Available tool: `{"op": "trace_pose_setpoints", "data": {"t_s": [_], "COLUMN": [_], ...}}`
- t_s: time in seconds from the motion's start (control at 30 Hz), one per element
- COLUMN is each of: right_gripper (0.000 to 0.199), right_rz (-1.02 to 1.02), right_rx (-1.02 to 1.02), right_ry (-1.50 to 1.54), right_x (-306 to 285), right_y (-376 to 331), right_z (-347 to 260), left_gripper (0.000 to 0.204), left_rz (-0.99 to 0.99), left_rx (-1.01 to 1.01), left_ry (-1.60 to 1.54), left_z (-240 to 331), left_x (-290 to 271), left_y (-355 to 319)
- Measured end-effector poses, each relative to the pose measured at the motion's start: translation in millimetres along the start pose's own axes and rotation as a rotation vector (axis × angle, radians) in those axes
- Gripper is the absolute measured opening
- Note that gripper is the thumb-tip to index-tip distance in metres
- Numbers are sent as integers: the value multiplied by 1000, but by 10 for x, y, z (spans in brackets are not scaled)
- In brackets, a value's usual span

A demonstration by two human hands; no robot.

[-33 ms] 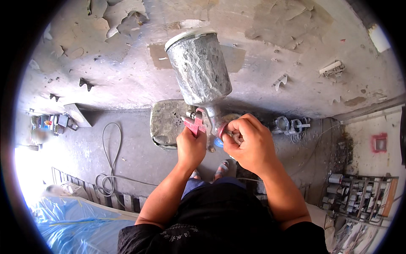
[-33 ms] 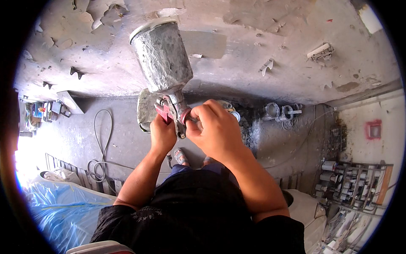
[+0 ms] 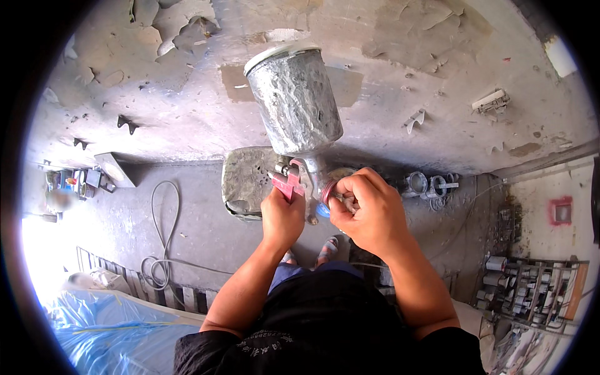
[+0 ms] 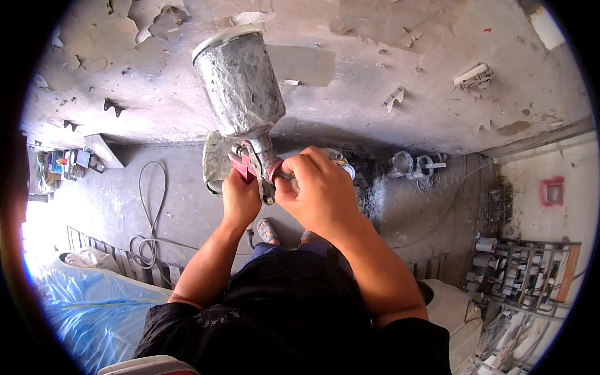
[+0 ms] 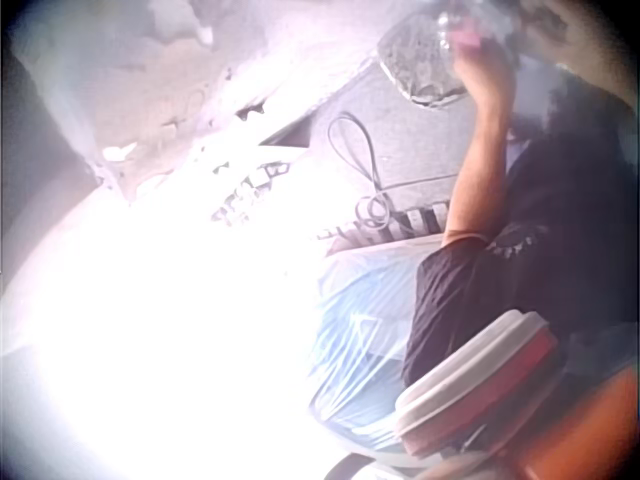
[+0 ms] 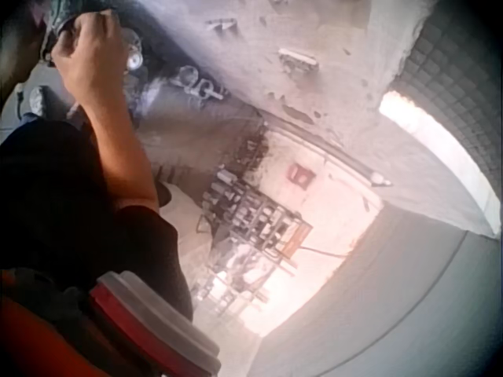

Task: The person assembles a spray gun by attaching the paint cup, cleaning the nozzle area with a cloth, and securing the nozzle cap. They then use a wrench to tighten the cup and inspect the assembled tool before moving toward a car.

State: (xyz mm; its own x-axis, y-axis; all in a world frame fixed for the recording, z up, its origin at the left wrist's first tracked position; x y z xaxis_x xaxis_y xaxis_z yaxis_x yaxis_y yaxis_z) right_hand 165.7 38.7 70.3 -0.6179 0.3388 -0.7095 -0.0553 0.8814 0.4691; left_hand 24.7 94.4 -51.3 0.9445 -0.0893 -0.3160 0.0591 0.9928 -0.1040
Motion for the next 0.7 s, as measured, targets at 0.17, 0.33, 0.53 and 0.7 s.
{"op": "trace_pose_setpoints", "data": {"t_s": [0.17, 0.33, 0.53, 0.7], "right_gripper": [20, 21, 22, 21], "right_rz": [7, 25, -27, -33], "right_rx": [-63, -107, -152, -172], "right_ry": [-39, -68, -88, -89], "right_x": [17, 18, 7, 13], "right_y": [-25, -17, 32, 60], "right_z": [-7, -30, -38, -28], "left_gripper": [16, 15, 15, 15], "left_rz": [-13, -18, -15, -20], "left_rx": [23, 15, -22, -22], "left_ry": [14, 12, 36, 43], "left_z": [-17, -66, -48, 2], "left_x": [-12, -3, -31, -58], "left_y": [-9, 3, -4, 0]}}
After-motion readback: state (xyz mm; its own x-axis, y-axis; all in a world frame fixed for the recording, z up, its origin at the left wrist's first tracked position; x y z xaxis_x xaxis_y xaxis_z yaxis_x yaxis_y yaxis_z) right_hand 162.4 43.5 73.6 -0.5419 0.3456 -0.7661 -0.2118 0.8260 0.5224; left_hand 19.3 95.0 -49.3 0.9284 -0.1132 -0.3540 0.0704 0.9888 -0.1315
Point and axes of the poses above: each hand's wrist, its own y-axis towards the middle knuckle, its own x-axis out of the palm, z = x × y, the point moved 6 cm from there along y, towards the middle knuckle, and after that the axes turned 6 degrees about -x, right-handed, at the moved point
